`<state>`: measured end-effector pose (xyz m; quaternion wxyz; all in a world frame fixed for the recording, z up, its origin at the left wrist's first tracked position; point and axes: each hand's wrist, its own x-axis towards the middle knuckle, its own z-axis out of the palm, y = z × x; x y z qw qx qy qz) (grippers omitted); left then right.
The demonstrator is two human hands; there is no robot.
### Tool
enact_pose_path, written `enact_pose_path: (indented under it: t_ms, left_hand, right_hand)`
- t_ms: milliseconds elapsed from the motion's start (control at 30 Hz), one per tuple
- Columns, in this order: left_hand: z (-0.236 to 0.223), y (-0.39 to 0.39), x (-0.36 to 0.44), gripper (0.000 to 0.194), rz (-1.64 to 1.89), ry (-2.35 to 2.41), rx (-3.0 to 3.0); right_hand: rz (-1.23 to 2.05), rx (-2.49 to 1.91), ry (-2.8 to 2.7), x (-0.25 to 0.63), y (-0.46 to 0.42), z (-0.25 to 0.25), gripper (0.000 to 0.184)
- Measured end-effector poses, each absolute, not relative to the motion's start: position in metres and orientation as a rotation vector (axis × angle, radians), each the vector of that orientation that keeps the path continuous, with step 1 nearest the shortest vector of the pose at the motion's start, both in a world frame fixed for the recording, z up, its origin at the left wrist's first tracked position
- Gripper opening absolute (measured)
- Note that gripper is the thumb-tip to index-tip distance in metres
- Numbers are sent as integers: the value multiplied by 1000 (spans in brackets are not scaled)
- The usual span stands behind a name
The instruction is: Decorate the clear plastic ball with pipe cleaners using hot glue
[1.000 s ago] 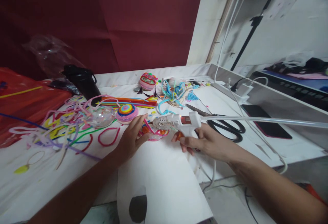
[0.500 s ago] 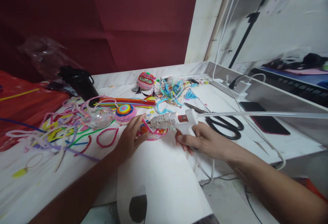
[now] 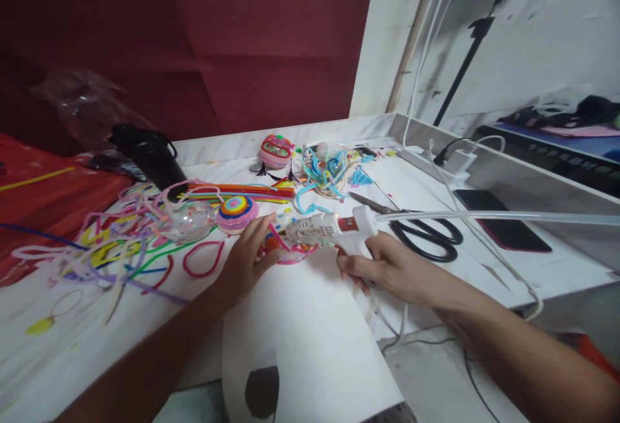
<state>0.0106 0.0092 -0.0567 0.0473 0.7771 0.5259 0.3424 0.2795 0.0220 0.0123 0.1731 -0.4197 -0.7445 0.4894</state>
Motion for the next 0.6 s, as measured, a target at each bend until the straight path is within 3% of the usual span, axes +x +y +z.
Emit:
enact_pose_path:
  t_ms: [333, 600]
  left_hand:
    - [-58, 10, 11, 62, 1063, 1609, 2360]
    - [-57, 11, 11, 61, 1049, 1605, 2379]
  right_hand:
    - [1294, -1211, -2113, 286, 15, 11, 39]
    - [1314, -1252, -2048, 292, 12, 10, 35]
